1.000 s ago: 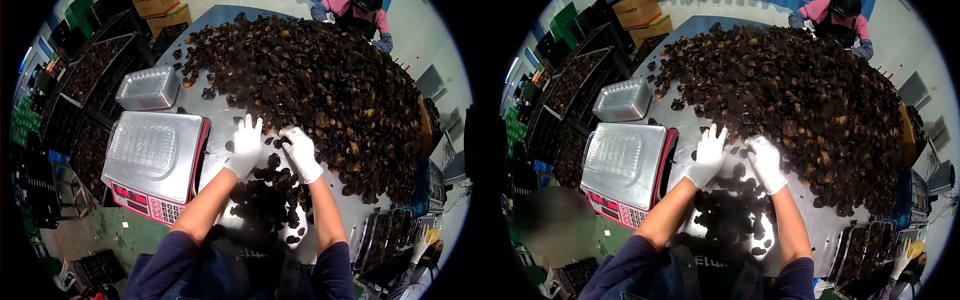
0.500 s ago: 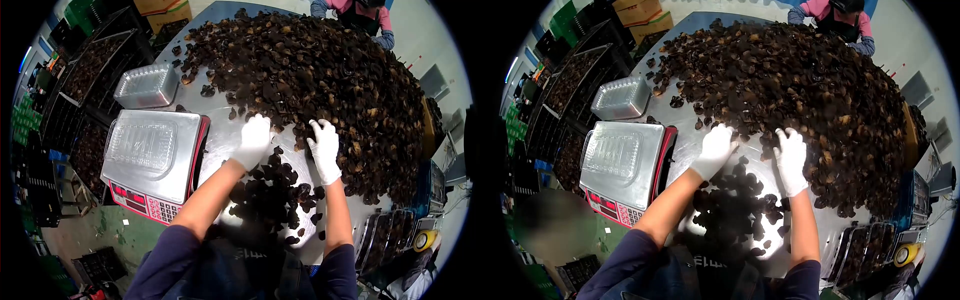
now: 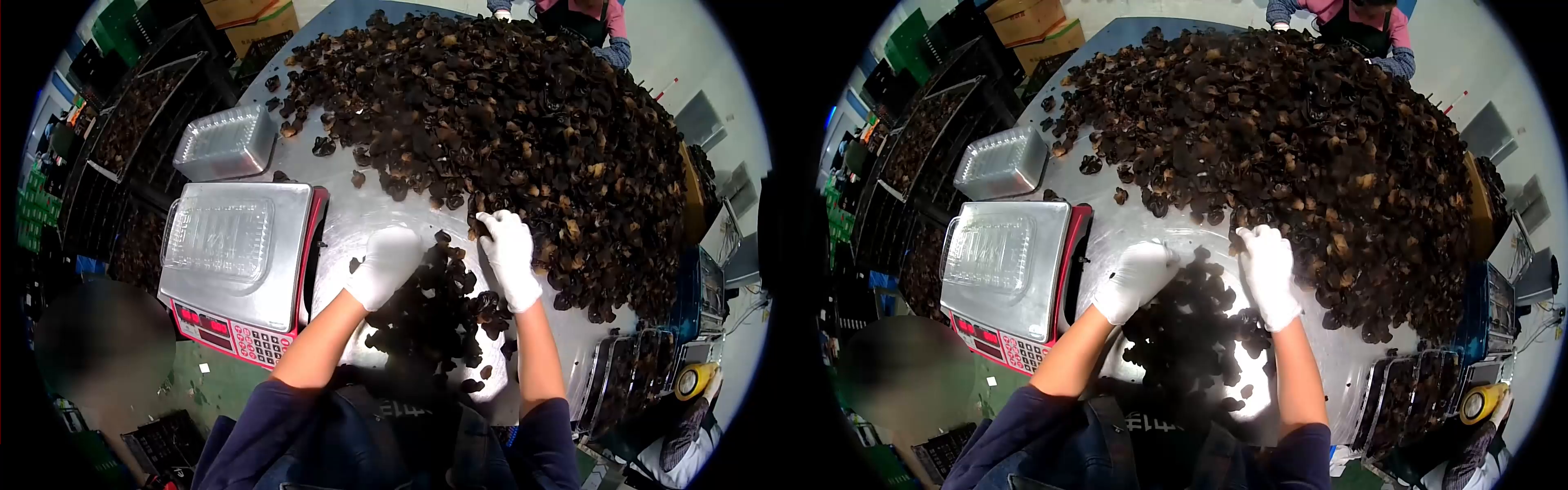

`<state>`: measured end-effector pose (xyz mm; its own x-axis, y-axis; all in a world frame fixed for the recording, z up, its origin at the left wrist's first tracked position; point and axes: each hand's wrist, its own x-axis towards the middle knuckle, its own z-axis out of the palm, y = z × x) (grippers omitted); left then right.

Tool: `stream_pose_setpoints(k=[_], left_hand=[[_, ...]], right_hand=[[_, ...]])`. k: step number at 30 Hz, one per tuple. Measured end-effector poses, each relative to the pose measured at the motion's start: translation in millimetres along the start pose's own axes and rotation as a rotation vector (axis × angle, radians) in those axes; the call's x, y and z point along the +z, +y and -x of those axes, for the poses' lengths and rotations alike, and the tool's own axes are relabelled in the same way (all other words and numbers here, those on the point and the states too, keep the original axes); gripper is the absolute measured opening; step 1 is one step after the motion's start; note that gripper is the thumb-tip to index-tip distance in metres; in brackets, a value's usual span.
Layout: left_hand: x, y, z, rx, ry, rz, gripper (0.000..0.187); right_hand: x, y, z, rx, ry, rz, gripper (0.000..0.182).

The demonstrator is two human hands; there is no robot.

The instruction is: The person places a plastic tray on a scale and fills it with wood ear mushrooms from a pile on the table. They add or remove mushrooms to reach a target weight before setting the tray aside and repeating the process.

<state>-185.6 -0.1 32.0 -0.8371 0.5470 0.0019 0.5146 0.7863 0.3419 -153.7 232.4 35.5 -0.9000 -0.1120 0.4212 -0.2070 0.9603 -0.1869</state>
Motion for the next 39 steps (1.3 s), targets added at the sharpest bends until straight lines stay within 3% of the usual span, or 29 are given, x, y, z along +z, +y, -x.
stream_pose_setpoints(k=[3, 5, 6, 8, 9, 11, 12, 13, 14, 15, 16, 17, 18, 19, 21, 22, 23, 25, 27, 30, 33, 35, 37, 39], left_hand=[[0, -11, -13, -0.142, 0.074, 0.0, 0.028], [-1, -17, -35, -0.263, 0.482, -0.075, 0.056], [-5, -21, -48, -0.381, 0.381, -0.072, 0.067], [-15, -26, -67, -0.571, 0.176, -0.013, 0.082], [-3, -34, -72, -0.572, 0.194, -0.118, 0.071], [2, -45, -81, -0.62, 0.056, -0.176, 0.044], [7, -46, -75, -0.549, 0.121, -0.242, 0.022], [-4, -37, -67, -0.527, 0.03, -0.289, 0.019], [-1, -32, -56, -0.46, 0.072, -0.335, 0.017], [3, -28, -41, -0.393, 0.113, -0.379, 0.014], [2, -22, -25, -0.389, 0.108, -0.379, 0.014], [-4, -15, -9, -0.209, 0.184, -0.301, 0.012], [-8, -11, 3, -0.027, 0.258, -0.22, 0.012], [-9, -11, 11, -0.017, 0.252, -0.219, 0.012], [-14, -9, 19, 0.126, 0.282, 0.006, 0.012], [-18, -2, 11, -0.007, 0.084, -0.176, 0.011], [-20, 1, 2, 0.005, 0.083, -0.173, 0.011], [-20, 3, -9, -0.069, 0.163, -0.244, 0.011], [-14, 2, -23, -0.046, 0.373, -0.118, 0.039], [24, -9, -51, -0.091, 0.508, -0.209, 0.048], [28, -9, -52, -0.071, 0.406, -0.151, 0.04], [21, -3, -37, -0.079, 0.143, 0.019, 0.032], [14, 15, -15, -0.043, 0.189, 0.044, 0.022], [14, 32, 1, 0.0, -0.029, -0.218, 0.02]], right_hand=[[8, -5, -8, -0.014, -0.034, 0.064, 0.022], [5, -3, 2, -0.018, -0.094, 0.02, 0.013], [-9, -10, 9, -0.012, -0.151, -0.041, 0.009], [-34, -7, 37, 0.057, -0.436, -0.364, 0.023], [-70, -25, 38, 0.112, -0.598, -0.37, 0.029], [-92, -25, 50, 0.136, -0.648, -0.289, 0.031], [-94, -20, 48, 0.22, -0.643, -0.339, 0.031], [-96, -14, 44, 0.306, -0.636, -0.39, 0.031], [-71, 2, 48, 0.349, -0.381, -0.601, 0.028], [-68, 3, 32, 0.24, -0.135, -0.398, 0.026], [-61, 14, 20, 0.22, -0.059, -0.175, 0.029], [-50, 20, 12, 0.179, 0.112, 0.141, 0.042], [-45, 25, 6, 0.212, 0.117, 0.232, 0.052], [-37, 34, 3, 0.201, 0.082, 0.31, 0.055], [-27, 35, 12, 0.283, -0.062, 0.122, 0.055], [-19, 43, 22, 0.24, -0.049, 0.128, 0.041], [-20, 40, 36, 0.253, -0.036, 0.087, 0.027], [-39, 19, 67, 0.296, -0.026, -0.154, 0.024], [-59, -9, 96, 0.194, -0.001, -0.231, 0.023], [-80, -37, 132, 0.337, -0.011, -0.305, 0.024], [-92, -53, 151, 0.471, 0.028, -0.353, 0.025], [-87, -54, 161, 0.752, 0.031, -0.599, 0.02], [-76, -44, 152, 0.791, 0.207, -0.646, 0.015], [-70, -24, 123, 0.706, 0.316, -0.581, 0.016]])
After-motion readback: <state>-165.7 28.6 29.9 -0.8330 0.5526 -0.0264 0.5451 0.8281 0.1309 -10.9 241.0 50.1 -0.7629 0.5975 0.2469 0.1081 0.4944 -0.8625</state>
